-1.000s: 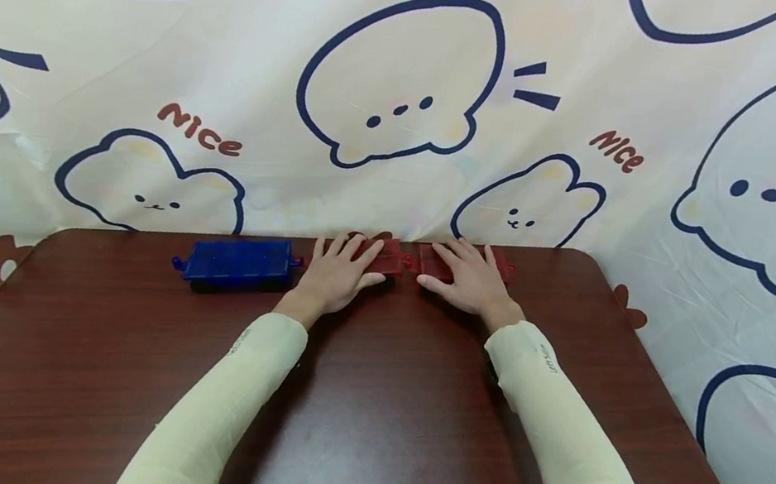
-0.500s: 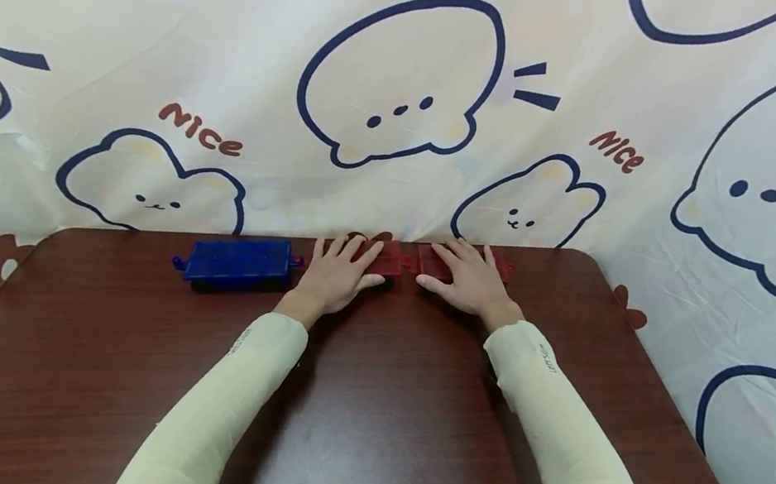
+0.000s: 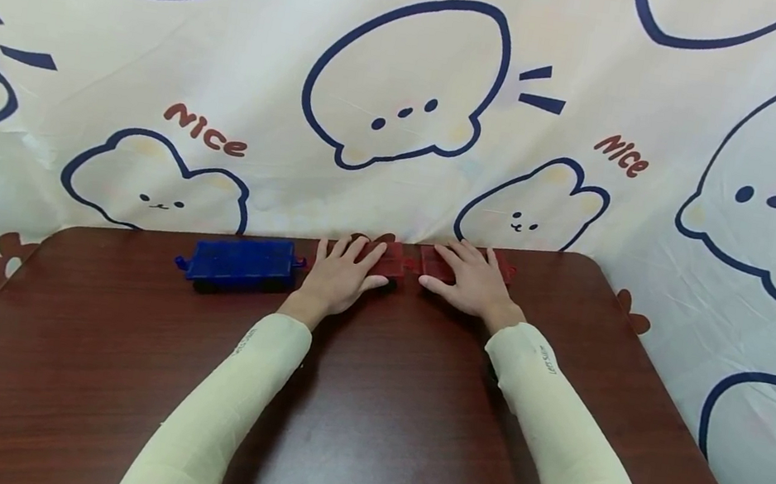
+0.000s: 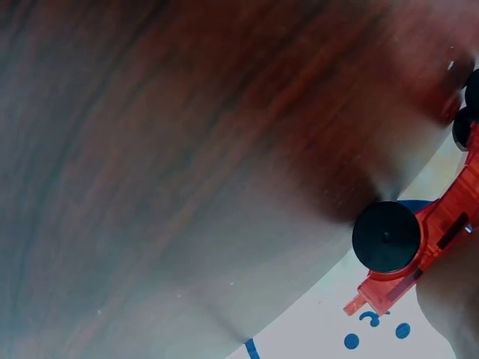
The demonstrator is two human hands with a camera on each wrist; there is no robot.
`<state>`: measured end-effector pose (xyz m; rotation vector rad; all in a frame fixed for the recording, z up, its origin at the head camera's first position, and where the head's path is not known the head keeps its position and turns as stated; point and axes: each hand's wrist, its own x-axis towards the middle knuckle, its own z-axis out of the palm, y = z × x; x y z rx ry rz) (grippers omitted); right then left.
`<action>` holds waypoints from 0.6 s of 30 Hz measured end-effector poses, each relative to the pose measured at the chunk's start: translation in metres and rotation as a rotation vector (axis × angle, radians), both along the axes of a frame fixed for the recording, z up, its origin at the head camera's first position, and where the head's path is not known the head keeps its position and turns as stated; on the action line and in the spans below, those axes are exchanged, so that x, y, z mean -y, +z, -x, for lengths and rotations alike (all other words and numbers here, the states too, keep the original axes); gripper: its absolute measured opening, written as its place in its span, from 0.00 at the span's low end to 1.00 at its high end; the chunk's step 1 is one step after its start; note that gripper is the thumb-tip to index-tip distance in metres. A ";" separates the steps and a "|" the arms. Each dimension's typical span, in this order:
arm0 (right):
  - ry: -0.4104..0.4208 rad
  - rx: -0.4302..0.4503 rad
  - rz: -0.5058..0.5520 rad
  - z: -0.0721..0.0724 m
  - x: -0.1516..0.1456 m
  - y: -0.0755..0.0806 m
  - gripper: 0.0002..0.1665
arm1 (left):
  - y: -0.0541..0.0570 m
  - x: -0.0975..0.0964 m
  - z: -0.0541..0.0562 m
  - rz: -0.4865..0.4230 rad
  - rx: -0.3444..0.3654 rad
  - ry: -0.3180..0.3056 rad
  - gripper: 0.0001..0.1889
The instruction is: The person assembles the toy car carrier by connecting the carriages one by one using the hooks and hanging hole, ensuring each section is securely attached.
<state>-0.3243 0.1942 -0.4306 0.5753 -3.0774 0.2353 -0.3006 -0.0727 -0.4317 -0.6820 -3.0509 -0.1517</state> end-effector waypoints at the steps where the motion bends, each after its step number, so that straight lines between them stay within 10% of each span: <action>1: 0.000 0.000 0.003 0.000 0.000 0.000 0.51 | 0.000 0.000 0.000 -0.003 0.001 -0.001 0.37; 18: 0.004 0.005 0.023 0.003 -0.002 -0.004 0.51 | 0.000 0.000 0.000 0.002 -0.009 -0.003 0.37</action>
